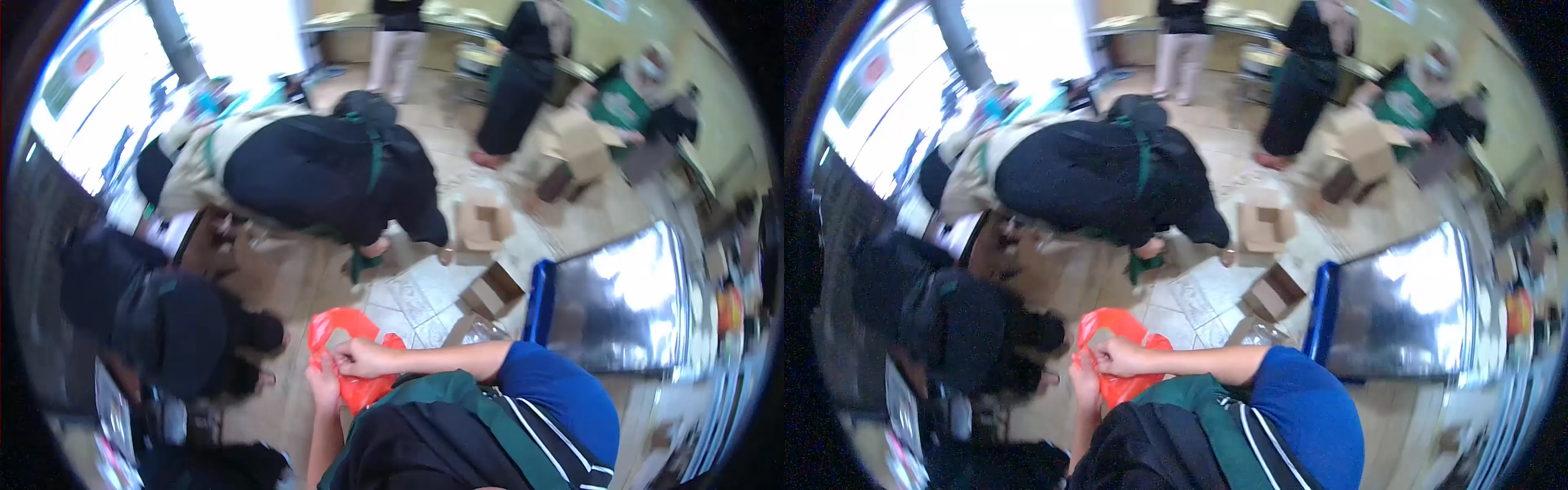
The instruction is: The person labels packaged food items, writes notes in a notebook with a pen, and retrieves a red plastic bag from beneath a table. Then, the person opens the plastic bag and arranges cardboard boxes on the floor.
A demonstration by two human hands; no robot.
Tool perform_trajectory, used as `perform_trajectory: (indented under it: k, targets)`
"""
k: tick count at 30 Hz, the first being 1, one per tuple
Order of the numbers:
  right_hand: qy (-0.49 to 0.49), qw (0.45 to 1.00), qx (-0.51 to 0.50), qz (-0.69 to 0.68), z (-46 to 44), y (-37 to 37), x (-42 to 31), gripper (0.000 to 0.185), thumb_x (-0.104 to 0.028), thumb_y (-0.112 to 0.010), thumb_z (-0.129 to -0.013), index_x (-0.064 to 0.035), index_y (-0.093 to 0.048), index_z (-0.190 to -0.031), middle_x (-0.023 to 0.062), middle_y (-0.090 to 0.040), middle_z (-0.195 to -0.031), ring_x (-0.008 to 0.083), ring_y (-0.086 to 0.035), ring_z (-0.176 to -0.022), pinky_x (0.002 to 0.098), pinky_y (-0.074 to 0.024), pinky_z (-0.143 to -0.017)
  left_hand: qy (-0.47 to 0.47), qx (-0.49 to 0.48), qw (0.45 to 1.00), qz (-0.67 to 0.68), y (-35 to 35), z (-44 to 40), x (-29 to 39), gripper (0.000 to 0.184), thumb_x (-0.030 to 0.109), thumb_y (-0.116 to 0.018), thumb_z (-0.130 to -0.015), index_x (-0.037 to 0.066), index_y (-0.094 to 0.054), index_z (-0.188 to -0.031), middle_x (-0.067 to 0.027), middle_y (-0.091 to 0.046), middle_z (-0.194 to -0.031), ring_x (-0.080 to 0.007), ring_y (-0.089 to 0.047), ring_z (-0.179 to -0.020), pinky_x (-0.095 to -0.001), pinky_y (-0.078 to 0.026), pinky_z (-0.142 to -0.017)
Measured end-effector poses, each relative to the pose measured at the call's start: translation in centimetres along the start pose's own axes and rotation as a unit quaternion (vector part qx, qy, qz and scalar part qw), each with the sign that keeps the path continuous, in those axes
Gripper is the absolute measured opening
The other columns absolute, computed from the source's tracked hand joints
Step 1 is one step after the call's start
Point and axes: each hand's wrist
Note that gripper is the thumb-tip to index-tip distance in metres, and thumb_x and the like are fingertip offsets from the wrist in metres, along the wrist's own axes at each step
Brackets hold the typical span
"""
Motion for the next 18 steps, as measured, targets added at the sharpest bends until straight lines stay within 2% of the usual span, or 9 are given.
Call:
perform_trajectory:
  k: [2, 4, 7, 8, 11, 13, 14, 15, 18]
  targets:
    - [-0.032, 0.998, 0.055, 0.008, -1.0, -0.4, 0.5, 0.012, -0.011, -0.057, -0.071, -0.0014, -0.051, -0.07, 0.0087, -0.052, -0.06, 0.0187, -0.052, -0.057, 0.0321, -0.0419, -0.056, 0.014, -0.046, 0.999, -0.004, 1.2, -2.5, -0.5, 0.033, 0.032, -0.049, -0.089, 0.001, -0.054, -0.082, -0.0015, -0.055, -0.076, -0.0085, -0.051, -0.067, -0.0262, -0.043, -0.059]
    - [-0.05, 0.995, 0.082, 0.009, -2.5, -0.3, 0.4, 0.013, -0.011, -0.057, -0.071, -0.0013, -0.05, -0.07, 0.0085, -0.052, -0.06, 0.0194, -0.052, -0.057, 0.0322, -0.0415, -0.055, 0.026, -0.047, 0.998, -0.043, 1.2, -4.2, 1.2, 0.045, 0.046, -0.047, -0.087, 0.001, -0.051, -0.083, -0.0026, -0.054, -0.077, -0.0086, -0.051, -0.067, -0.0269, -0.043, -0.059]
    - [-0.056, 0.985, 0.166, 0.003, -4.8, 0.3, 0.1, 0.011, -0.011, -0.058, -0.072, -0.002, -0.053, -0.073, 0.0079, -0.055, -0.063, 0.0179, -0.054, -0.058, 0.0307, -0.0429, -0.056, 0.01, -0.098, 0.988, -0.122, 2.2, -8.6, 2.7, 0.05, 0.051, -0.049, -0.083, 0.001, -0.049, -0.082, -0.0032, -0.052, -0.077, -0.0084, -0.05, -0.067, -0.0262, -0.042, -0.057]
    - [-0.055, 0.979, 0.194, -0.021, -6.1, 0.5, 0.0, 0.01, -0.011, -0.059, -0.072, -0.0024, -0.055, -0.076, 0.0086, -0.057, -0.065, 0.0168, -0.056, -0.059, 0.0298, -0.0436, -0.056, -0.024, -0.17, 0.981, -0.094, 1.8, -10.0, 3.4, 0.054, 0.054, -0.052, -0.08, 0.0, -0.049, -0.082, -0.0021, -0.051, -0.073, -0.0081, -0.049, -0.064, -0.025, -0.04, -0.054]
    - [-0.086, 0.969, 0.23, -0.003, -7.0, 0.9, 0.0, 0.008, -0.01, -0.058, -0.073, -0.0033, -0.056, -0.078, 0.0095, -0.058, -0.065, 0.0161, -0.057, -0.059, 0.0298, -0.0442, -0.055, -0.059, -0.257, 0.946, -0.19, 2.5, -12.8, 3.3, 0.047, 0.047, -0.06, -0.078, 0.0, -0.051, -0.079, 0.0001, -0.052, -0.068, -0.0071, -0.05, -0.063, -0.0252, -0.042, -0.055]
    - [-0.099, 0.961, 0.257, -0.002, -7.0, 0.7, 1.0, 0.007, -0.01, -0.057, -0.074, -0.0032, -0.055, -0.074, 0.0093, -0.056, -0.064, 0.0161, -0.055, -0.058, 0.0299, -0.0436, -0.054, 0.007, -0.249, 0.943, -0.219, 1.8, -13.7, 3.0, 0.038, 0.036, -0.062, -0.08, 0.0, -0.054, -0.079, -0.0007, -0.055, -0.069, -0.0068, -0.051, -0.064, -0.0257, -0.043, -0.056]
    - [-0.082, 0.953, 0.292, -0.013, -6.9, 0.7, 0.9, 0.009, -0.01, -0.057, -0.074, -0.0025, -0.052, -0.071, 0.0087, -0.054, -0.062, 0.0161, -0.052, -0.057, 0.0293, -0.0424, -0.054, -0.001, -0.241, 0.951, -0.194, 0.8, -13.4, 4.1, 0.025, 0.025, -0.059, -0.083, 0.0, -0.056, -0.079, -0.0016, -0.056, -0.07, -0.0065, -0.05, -0.062, -0.0259, -0.042, -0.055]
    - [-0.072, 0.941, 0.331, 0.01, -6.9, 1.0, 1.1, 0.009, -0.01, -0.057, -0.074, -0.0025, -0.052, -0.072, 0.0073, -0.052, -0.061, 0.0135, -0.05, -0.056, 0.0276, -0.0414, -0.053, 0.007, -0.239, 0.951, -0.198, 1.2, -14.0, 4.0, 0.025, 0.025, -0.059, -0.083, 0.0, -0.056, -0.079, -0.0016, -0.056, -0.07, -0.0065, -0.05, -0.062, -0.0259, -0.042, -0.055]
    - [-0.126, 0.919, 0.367, -0.073, -6.4, 2.6, 1.8, 0.01, -0.01, -0.059, -0.074, -0.0024, -0.052, -0.072, 0.0015, -0.051, -0.061, 0.0072, -0.046, -0.058, 0.0244, -0.0396, -0.053, 0.075, -0.266, 0.942, -0.191, 3.6, -16.2, 4.7, 0.019, 0.018, -0.053, -0.086, 0.001, -0.056, -0.078, 0.0002, -0.055, -0.066, -0.0066, -0.049, -0.059, -0.0263, -0.041, -0.052]
Point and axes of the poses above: each hand's wrist, its own z-axis away from the middle knuckle, its own y-axis out of the back of the hand, x = y × z
